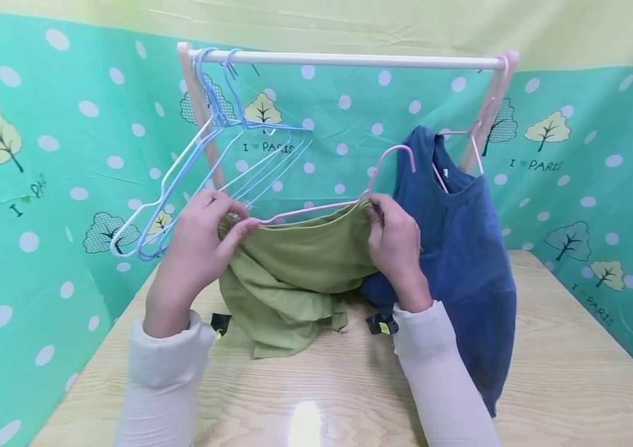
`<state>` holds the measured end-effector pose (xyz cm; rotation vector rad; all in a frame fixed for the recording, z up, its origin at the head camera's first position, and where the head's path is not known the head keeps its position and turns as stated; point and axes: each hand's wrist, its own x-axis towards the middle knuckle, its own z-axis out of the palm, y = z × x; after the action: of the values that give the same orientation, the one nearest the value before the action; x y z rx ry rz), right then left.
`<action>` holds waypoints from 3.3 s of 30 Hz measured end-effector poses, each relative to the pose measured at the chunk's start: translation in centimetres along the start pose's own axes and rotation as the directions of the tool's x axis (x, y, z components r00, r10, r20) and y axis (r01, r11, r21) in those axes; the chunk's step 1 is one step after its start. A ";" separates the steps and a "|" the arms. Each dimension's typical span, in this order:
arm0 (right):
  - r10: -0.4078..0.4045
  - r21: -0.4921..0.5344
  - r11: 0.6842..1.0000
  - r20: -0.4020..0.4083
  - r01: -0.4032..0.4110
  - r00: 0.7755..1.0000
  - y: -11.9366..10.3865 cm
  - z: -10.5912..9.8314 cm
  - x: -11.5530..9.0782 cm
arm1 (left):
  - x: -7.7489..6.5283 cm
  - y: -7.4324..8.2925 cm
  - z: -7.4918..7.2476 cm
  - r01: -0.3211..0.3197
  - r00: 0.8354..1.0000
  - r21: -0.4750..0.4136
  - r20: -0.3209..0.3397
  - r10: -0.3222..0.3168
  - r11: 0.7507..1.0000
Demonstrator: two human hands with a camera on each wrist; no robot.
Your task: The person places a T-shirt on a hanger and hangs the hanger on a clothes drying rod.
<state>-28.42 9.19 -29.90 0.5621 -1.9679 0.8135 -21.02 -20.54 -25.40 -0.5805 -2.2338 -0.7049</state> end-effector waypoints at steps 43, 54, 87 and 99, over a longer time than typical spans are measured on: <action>0.044 -0.067 0.996 -0.173 -0.057 0.984 0.5 0.4 0.1 | -1.0 1.0 -3.9 0.258 0.939 -0.016 -0.229 -0.255 0.966; 0.051 -0.109 0.991 -0.235 -0.078 0.971 0.2 1.5 -0.2 | -1.6 0.6 -5.0 0.290 0.948 0.007 -0.136 -0.286 0.957; -0.001 0.018 1.000 -0.236 0.006 0.972 -1.7 1.5 -0.3 | -0.3 -0.5 -0.6 -0.073 0.980 0.316 -0.154 0.127 0.946; -0.056 -0.051 0.998 -0.232 0.046 0.971 -3.6 2.4 -0.7 | 0.5 0.5 2.6 -0.142 0.978 0.360 -0.093 0.187 0.922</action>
<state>-27.07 5.09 -30.25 0.4658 -1.7450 0.7648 -22.31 -18.48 -26.45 -0.5205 -2.0955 -0.2375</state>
